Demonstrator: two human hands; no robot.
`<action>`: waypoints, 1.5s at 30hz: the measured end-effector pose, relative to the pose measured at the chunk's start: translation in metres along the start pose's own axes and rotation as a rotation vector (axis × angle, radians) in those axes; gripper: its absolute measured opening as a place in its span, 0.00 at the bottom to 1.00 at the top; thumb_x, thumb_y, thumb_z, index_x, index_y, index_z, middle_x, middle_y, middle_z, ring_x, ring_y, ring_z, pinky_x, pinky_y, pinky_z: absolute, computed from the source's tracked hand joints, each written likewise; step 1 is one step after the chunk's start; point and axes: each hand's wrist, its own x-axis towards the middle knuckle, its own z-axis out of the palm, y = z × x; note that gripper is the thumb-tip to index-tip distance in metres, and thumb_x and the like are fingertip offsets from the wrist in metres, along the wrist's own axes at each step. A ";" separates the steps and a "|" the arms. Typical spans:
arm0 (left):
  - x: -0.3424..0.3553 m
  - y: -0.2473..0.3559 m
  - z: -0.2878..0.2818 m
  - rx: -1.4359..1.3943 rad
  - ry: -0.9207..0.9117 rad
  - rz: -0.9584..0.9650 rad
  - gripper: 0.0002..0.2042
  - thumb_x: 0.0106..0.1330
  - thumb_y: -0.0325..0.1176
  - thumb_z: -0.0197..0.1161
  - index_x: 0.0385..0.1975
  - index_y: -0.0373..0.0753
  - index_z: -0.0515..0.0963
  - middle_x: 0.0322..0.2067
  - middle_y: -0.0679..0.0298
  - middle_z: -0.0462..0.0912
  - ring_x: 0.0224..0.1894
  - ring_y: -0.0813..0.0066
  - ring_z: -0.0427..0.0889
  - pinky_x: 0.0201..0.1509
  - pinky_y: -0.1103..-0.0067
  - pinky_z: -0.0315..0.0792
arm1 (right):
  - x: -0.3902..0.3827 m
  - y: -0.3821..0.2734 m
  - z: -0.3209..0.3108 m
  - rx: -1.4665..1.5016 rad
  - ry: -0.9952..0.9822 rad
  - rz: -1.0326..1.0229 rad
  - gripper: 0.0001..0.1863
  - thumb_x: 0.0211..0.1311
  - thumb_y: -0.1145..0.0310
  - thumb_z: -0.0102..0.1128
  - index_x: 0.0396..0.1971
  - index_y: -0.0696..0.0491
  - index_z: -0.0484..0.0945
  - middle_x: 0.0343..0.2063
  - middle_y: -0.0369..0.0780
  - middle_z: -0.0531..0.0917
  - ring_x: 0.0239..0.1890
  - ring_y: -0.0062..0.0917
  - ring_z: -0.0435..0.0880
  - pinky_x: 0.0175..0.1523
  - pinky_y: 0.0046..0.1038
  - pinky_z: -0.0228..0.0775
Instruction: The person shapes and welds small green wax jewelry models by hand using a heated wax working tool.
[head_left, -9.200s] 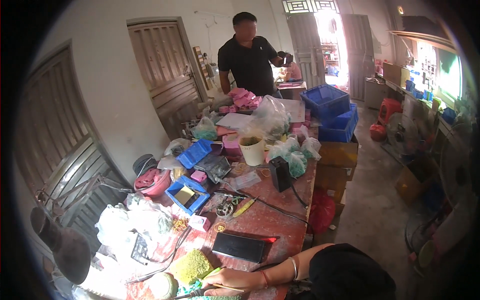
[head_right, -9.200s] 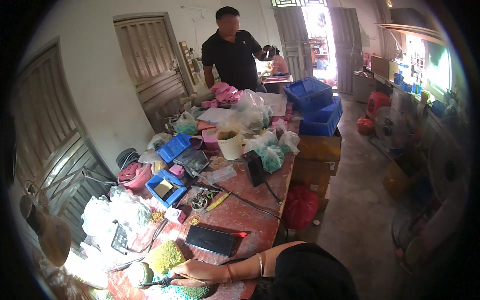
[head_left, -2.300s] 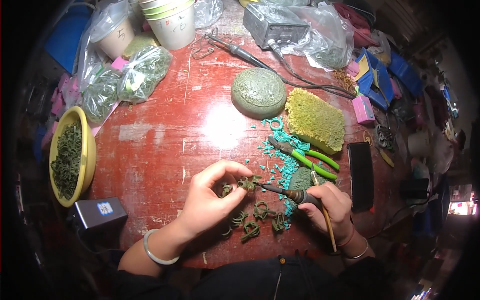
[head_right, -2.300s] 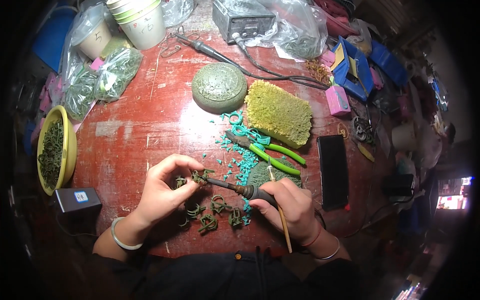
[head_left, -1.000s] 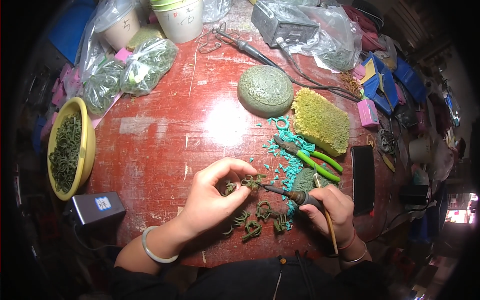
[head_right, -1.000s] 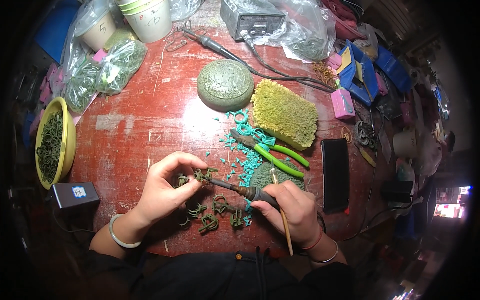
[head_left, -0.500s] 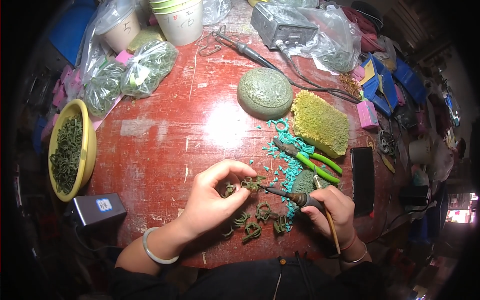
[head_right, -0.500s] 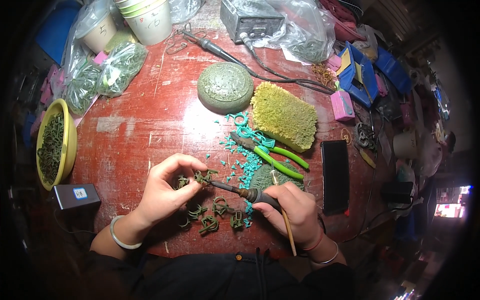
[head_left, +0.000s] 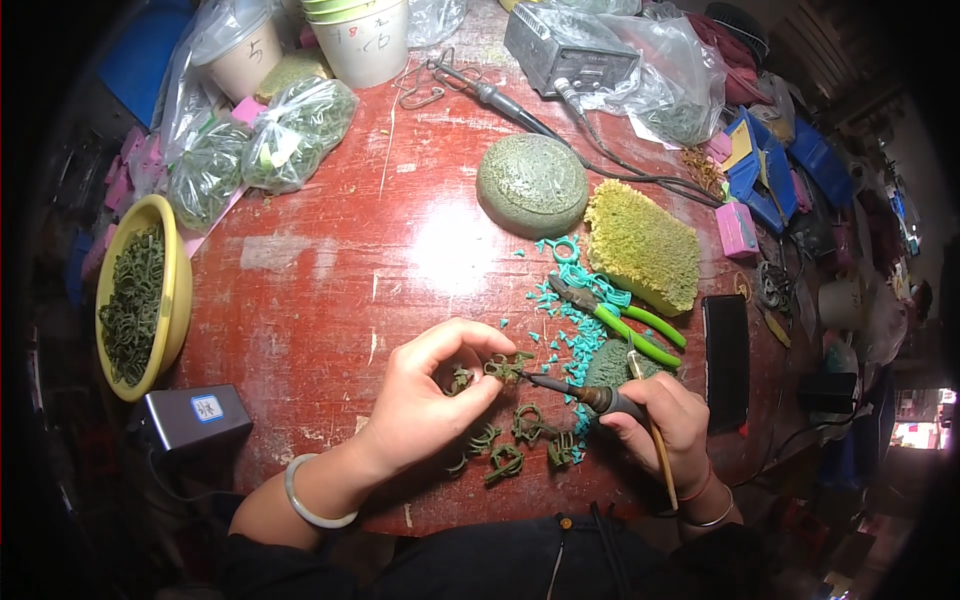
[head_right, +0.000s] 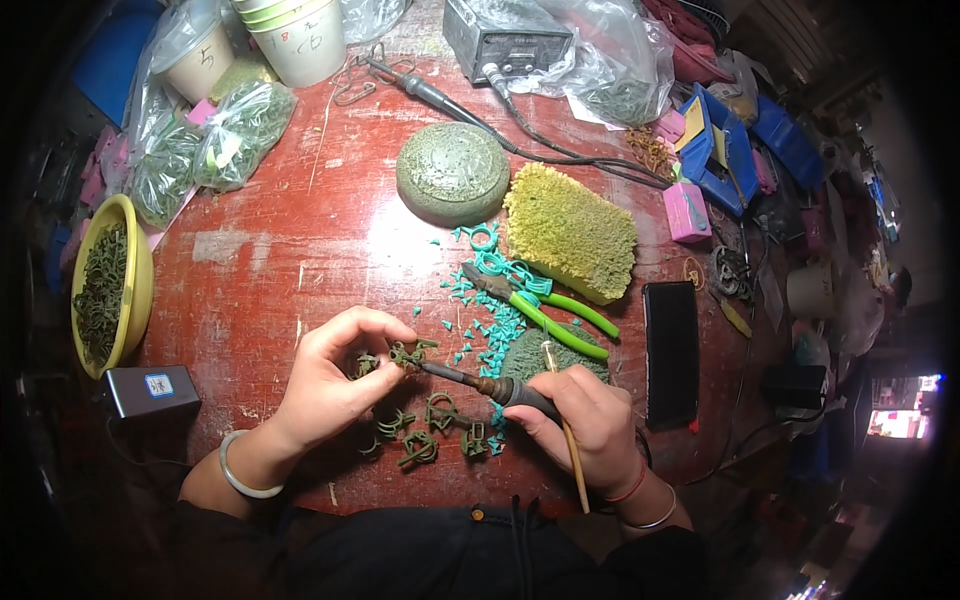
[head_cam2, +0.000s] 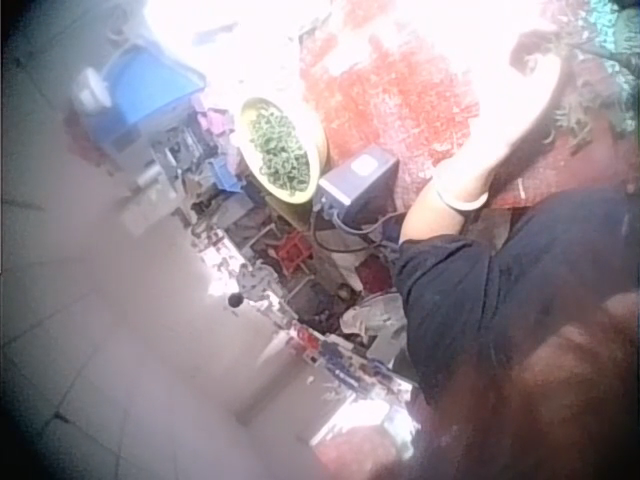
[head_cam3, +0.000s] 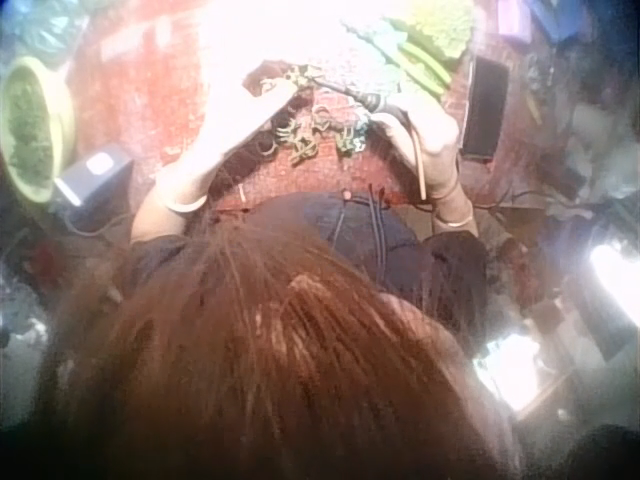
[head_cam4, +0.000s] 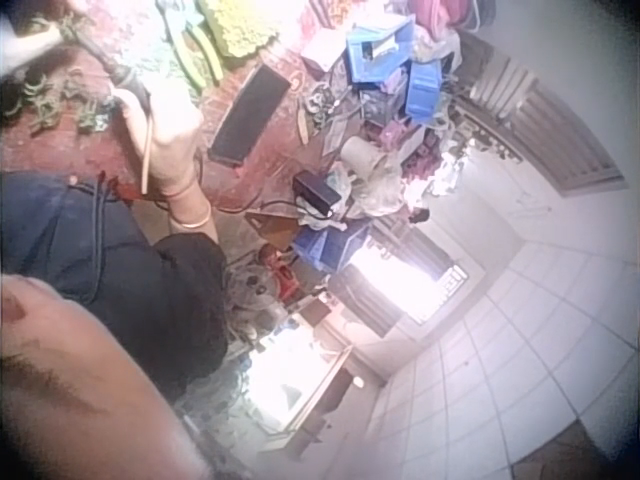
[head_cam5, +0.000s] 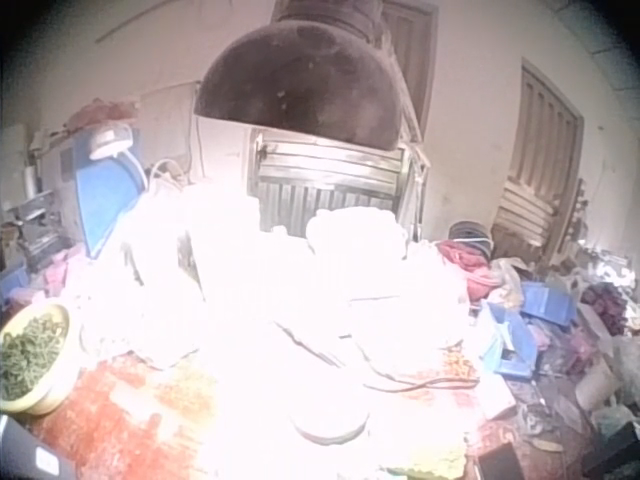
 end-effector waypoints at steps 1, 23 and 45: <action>0.000 0.001 0.000 0.004 -0.001 -0.002 0.14 0.63 0.18 0.66 0.48 0.36 0.81 0.32 0.70 0.80 0.24 0.91 0.74 0.27 0.89 0.67 | 0.000 0.000 -0.001 -0.006 -0.002 -0.001 0.13 0.58 0.65 0.76 0.35 0.54 0.81 0.26 0.40 0.81 0.25 0.35 0.82 0.30 0.32 0.73; -0.001 0.007 0.000 -0.066 -0.004 -0.086 0.13 0.61 0.18 0.64 0.46 0.35 0.82 0.43 0.67 0.85 0.38 0.85 0.80 0.44 0.83 0.74 | -0.004 0.016 -0.016 -0.048 0.243 0.054 0.14 0.60 0.67 0.75 0.38 0.58 0.81 0.27 0.44 0.79 0.25 0.35 0.79 0.31 0.31 0.71; 0.000 0.008 0.001 -0.089 -0.039 -0.084 0.14 0.61 0.17 0.64 0.46 0.34 0.82 0.42 0.67 0.86 0.39 0.85 0.81 0.44 0.83 0.75 | -0.003 0.003 0.001 -0.052 0.053 -0.079 0.15 0.57 0.64 0.77 0.39 0.54 0.82 0.27 0.40 0.81 0.24 0.33 0.83 0.27 0.31 0.73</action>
